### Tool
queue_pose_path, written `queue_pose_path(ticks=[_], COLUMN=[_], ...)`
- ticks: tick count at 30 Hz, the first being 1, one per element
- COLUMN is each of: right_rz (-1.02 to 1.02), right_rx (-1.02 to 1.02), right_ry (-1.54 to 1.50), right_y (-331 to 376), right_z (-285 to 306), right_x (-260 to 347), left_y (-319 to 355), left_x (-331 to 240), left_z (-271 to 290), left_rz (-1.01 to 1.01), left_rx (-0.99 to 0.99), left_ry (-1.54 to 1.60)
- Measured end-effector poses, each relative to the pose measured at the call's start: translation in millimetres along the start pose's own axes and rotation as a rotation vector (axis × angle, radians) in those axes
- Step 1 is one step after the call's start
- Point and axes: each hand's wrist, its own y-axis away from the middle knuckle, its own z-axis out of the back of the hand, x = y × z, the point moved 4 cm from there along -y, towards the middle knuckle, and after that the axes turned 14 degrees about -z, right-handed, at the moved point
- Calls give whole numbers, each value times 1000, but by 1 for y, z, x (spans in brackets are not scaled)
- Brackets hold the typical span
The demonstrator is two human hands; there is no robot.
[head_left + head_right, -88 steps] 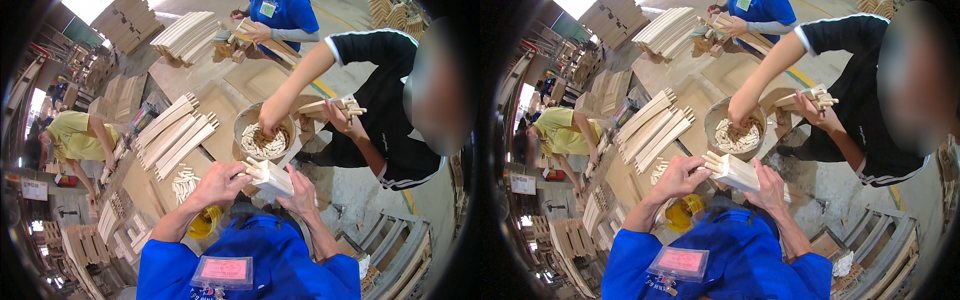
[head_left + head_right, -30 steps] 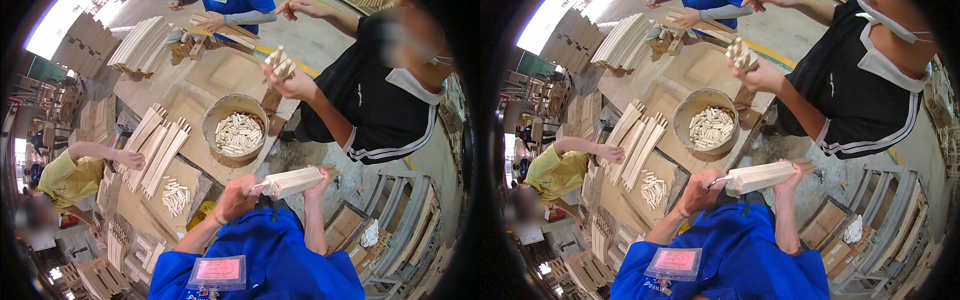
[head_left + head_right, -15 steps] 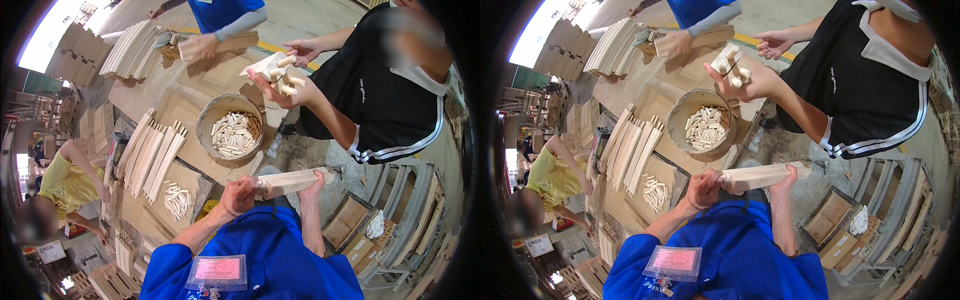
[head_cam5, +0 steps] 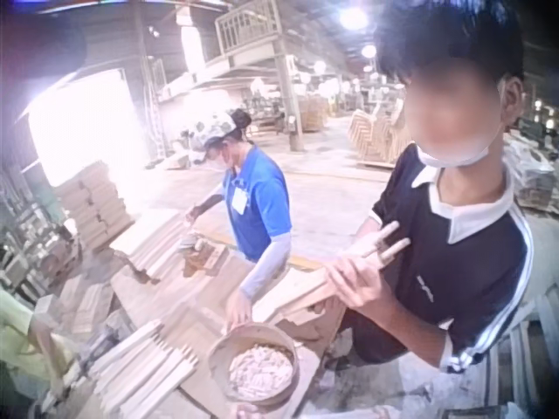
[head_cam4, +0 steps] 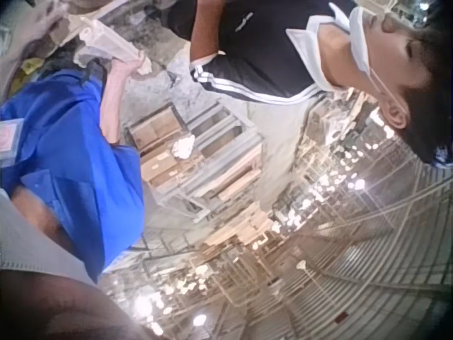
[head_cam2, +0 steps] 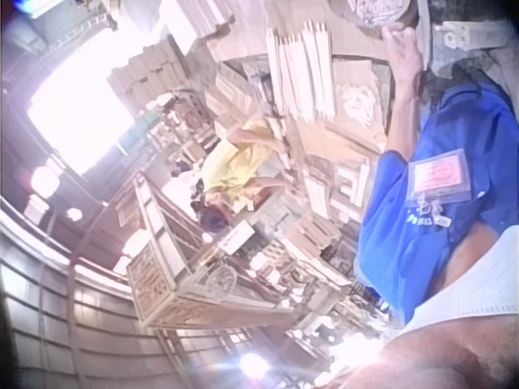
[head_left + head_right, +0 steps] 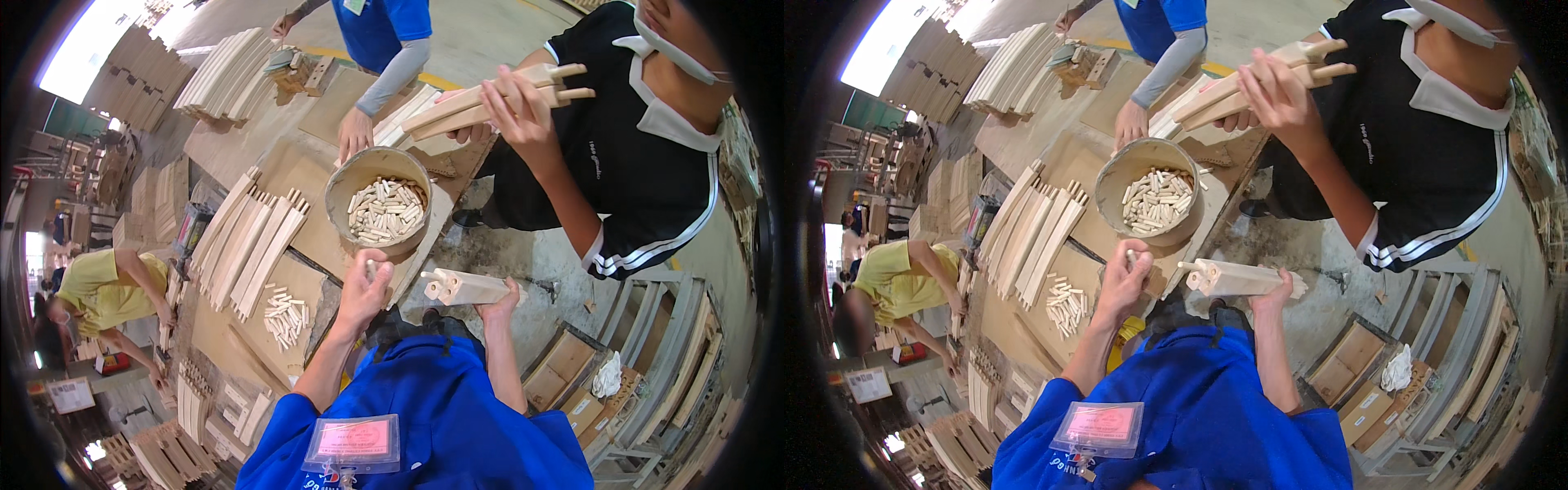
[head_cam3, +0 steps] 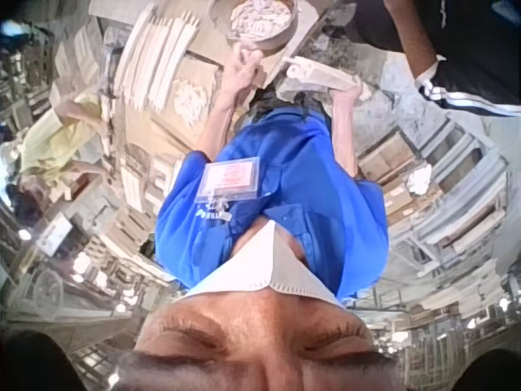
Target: The person inserts small wooden dowels into pre-drilled holes on a wooden block. They repeatedly pick dowels from a container and place them into the block, then set the block aside and pick up another one to continue the process.
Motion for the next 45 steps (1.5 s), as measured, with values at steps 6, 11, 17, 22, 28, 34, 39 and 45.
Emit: queue_pose_path(ticks=[6, 11, 17, 22, 28, 34, 39, 45], right_rz=[48, 11, -31, 29, 43, 29, 62, 19], right_rx=[-6, -18, 8, -43, -53, -51, 5, 73], right_ry=[22, -4, -15, -13, 14, 2, 21, 93], right_y=[2, 11, 6, 10, 11, 8, -2, -5], right_z=[1, 2, 12, 8, 5, 0, 10, 15], right_x=[1, 0, 0, -9, -15, -19, -9, 8], left_y=[25, 40, 44, 37, 30, 24, 7, 9], left_x=[-3, 8, 16, 9, 18, 17, -11, 62], left_z=[-26, -27, -30, -24, -21, -26, 21, 215], left_rz=[53, 142, -162, -153, -114, -104, -100, 16], left_rx=[84, 93, 172, 221, 221, 162, -57, -195], left_ry=[342, 235, 18, -106, -76, 27, 325, -766])
